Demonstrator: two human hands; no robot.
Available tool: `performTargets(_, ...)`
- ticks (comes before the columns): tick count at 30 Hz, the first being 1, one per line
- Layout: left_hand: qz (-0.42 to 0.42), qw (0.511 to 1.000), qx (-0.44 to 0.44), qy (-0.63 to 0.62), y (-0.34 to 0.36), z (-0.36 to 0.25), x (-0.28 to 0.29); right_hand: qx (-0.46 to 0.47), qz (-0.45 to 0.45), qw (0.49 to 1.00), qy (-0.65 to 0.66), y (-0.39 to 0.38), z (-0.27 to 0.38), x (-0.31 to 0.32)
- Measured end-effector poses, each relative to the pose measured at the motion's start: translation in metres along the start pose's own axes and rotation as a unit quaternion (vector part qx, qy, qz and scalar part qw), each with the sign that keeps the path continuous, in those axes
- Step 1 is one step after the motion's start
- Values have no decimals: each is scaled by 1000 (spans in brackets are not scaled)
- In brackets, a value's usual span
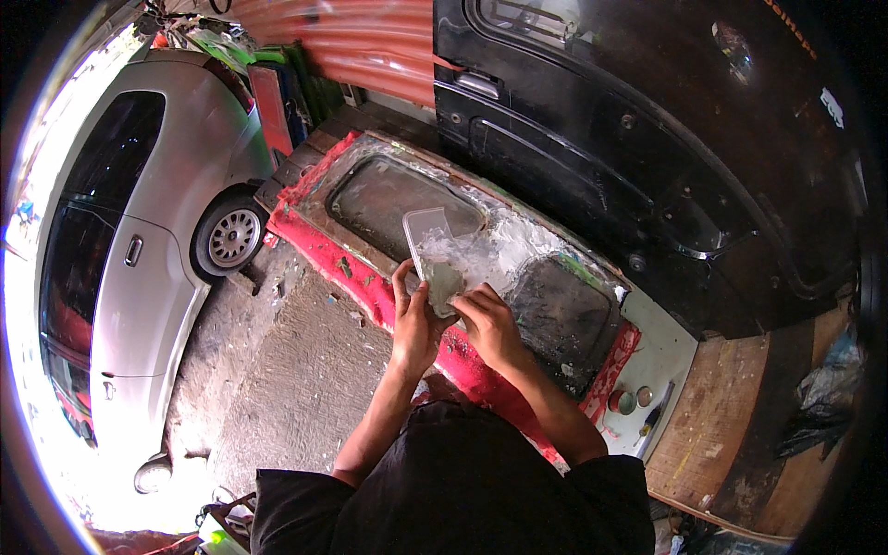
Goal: The person applies a white body filler paste to a car door panel using a plastic spreader. They scoop filler from a container, spread it over the surface, and smooth it out. The person also adds a green substance from a small can into the container and mixes it with the filler before continuing to apply it to the door.
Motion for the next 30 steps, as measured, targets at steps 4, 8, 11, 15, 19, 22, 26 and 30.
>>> performTargets(4, 6, 1000, 19, 0, -1, -5, 3, -20, -10, 997, 75, 8, -4, 19)
performTargets(8, 24, 999, 9, 29, 0, -5, 1, -162, -84, 956, 230, 4, -40, 36)
performTargets(11, 29, 999, 5, 32, -2, -9, 0, -267, -89, 915, 288, 10, -52, 47)
performTargets(15, 36, 999, 7, 37, -4, -9, -6, -300, -105, 912, 259, -3, -75, 45)
performTargets(19, 53, 997, 18, 49, -4, -5, -12, -297, -118, 912, 257, -4, -74, 32)
performTargets(22, 42, 996, 20, 73, -6, -3, -14, -303, -121, 920, 219, -3, -60, 28)
performTargets(26, 39, 996, 9, 83, -5, -1, -13, -276, -153, 920, 232, -4, -69, 18)
performTargets(30, 34, 996, 5, 88, -4, -3, -17, -272, -165, 901, 295, -3, -70, 10)
Point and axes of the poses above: each hand's wrist, its own y-axis towards the middle knuckle, its own x-axis out of the back of the hand, z = x × y, the point moved 5 cm from there along y, towards the middle knuckle, and after that the axes turned 2 degrees about -x, right-handed, at the moved point
